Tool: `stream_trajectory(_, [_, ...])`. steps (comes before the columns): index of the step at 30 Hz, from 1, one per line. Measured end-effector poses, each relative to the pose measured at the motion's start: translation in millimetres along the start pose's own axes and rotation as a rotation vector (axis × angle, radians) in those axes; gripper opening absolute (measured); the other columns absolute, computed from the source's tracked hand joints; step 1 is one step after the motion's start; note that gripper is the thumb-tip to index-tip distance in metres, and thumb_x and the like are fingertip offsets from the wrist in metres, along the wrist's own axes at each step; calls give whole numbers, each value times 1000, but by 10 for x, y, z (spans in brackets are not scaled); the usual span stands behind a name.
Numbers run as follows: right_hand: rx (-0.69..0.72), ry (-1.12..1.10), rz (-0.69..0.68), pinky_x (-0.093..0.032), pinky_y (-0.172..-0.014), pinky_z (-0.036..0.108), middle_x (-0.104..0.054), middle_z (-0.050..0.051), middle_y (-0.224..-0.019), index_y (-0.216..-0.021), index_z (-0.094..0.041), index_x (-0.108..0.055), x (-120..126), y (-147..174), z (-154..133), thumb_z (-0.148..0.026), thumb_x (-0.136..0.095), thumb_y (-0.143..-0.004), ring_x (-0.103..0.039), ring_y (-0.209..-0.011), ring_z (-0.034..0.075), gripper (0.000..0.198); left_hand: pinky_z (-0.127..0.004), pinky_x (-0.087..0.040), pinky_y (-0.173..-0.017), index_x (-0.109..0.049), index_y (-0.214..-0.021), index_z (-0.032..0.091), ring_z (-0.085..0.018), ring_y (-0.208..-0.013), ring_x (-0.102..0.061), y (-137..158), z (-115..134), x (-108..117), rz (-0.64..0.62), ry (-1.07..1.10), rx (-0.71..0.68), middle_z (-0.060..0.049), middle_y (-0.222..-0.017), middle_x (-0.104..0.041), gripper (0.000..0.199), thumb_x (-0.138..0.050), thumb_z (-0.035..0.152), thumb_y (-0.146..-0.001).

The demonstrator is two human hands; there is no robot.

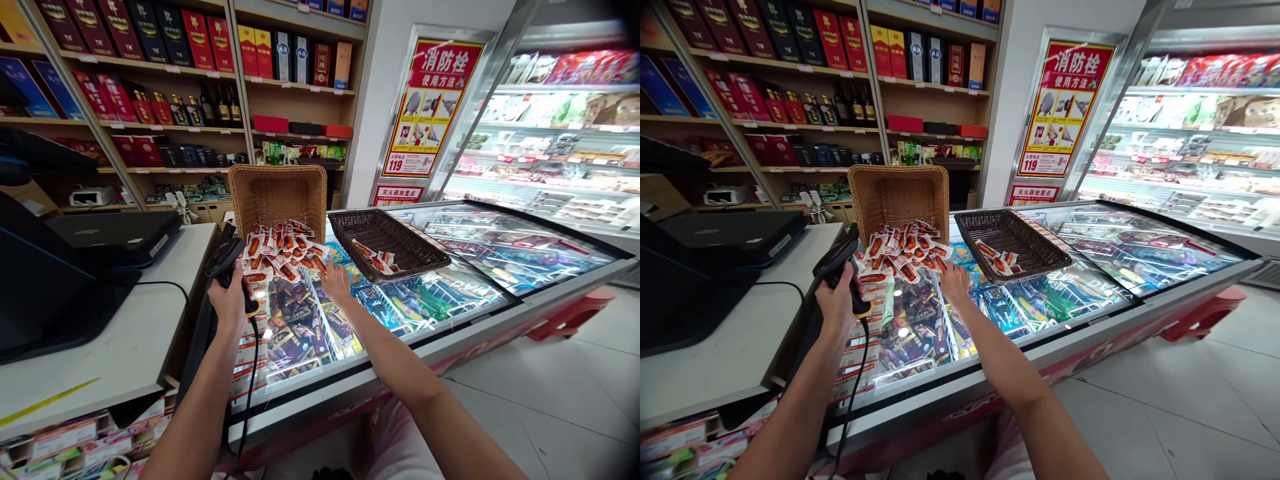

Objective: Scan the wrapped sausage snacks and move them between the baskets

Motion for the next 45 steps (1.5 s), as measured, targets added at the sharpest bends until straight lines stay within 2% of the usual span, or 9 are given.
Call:
stream_trajectory(4, [-86,-37,22,-54,-90,39,-73,12,-104,-112,-22,-70,53,-38,88,-13,-56,-94,-67,-101,26,24,-24,-36,-42,-55,-82,21,-9,-42,-45,-4,13,2,9,37,-6,8,-57,-53,52,-87,60,-67])
stream_trajectory(8, [-102,-117,94,-54,-95,42,-70,16,-120,-120,-16,-68,221,-62,-13,-13,-48,-95,-67,-108,28,32,-25,-36,-42,-55,-78,22,-9,-42,-45,15,-23,-25,-46,9,-17,7,-54,-52,51,-85,61,-70])
stream_trajectory(10, [-41,-193,157,-54,-98,44,-70,16,-120,-120,-16,-68,316,-47,-115,-19,-49,-97,-67,-109,28,30,-24,-36,-42,-55,-76,22,-10,-43,-47,56,-83,-76,-137,-32,17,5,-55,-54,50,-85,62,-70])
stream_trajectory(14, [86,-277,254,-54,-102,45,-72,13,-118,-119,-20,-68,457,34,-315,-30,-50,-100,-67,-113,27,28,-25,-35,-42,-55,-71,21,-11,-41,-48,240,-207,-246,-425,-175,89,2,-54,-57,50,-81,64,-75])
stream_trajectory(17, [148,-305,260,-55,-102,45,-73,14,-117,-120,-20,-69,509,83,-423,-35,-49,-103,-68,-113,27,30,-25,-33,-43,-54,-70,22,-11,-40,-47,363,-217,-315,-509,-271,74,3,-49,-54,49,-78,64,-78])
stream_trajectory(32, [166,-316,253,-55,-107,45,-73,14,-119,-121,-21,-68,598,94,-518,-33,-47,-105,-67,-116,26,29,-27,-35,-45,-55,-59,22,-13,-42,-48,400,-257,-336,-582,-376,47,-1,-48,-55,54,-72,67,-83])
stream_trajectory(38, [172,-292,209,-53,-107,45,-72,14,-121,-123,-20,-68,585,45,-483,-26,-47,-103,-66,-118,27,29,-27,-37,-45,-55,-61,22,-13,-42,-48,412,-255,-342,-573,-360,74,0,-49,-55,53,-75,68,-80])
stream_trajectory(42, [156,-143,211,-50,-106,45,-72,14,-121,-121,-20,-70,737,-100,-275,-22,-49,-102,-66,-115,28,28,-26,-36,-43,-54,-64,22,-13,-41,-49,379,-261,-329,-524,-329,90,2,-49,-55,52,-78,67,-76])
stream_trajectory(45, [-5,8,352,-44,-106,50,-72,19,-118,-120,-14,-71,994,-187,42,-19,-47,-104,-62,-112,32,30,-26,-36,-41,-55,-70,22,-12,-40,-49,230,-223,-241,-398,-265,95,3,-52,-56,52,-83,67,-70])
Point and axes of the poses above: each hand's wrist, its own y-axis away from the middle knuckle, its own x-axis out of the back of the hand, z = x × y, the point moved 5 cm from there along -y, towards the middle knuckle
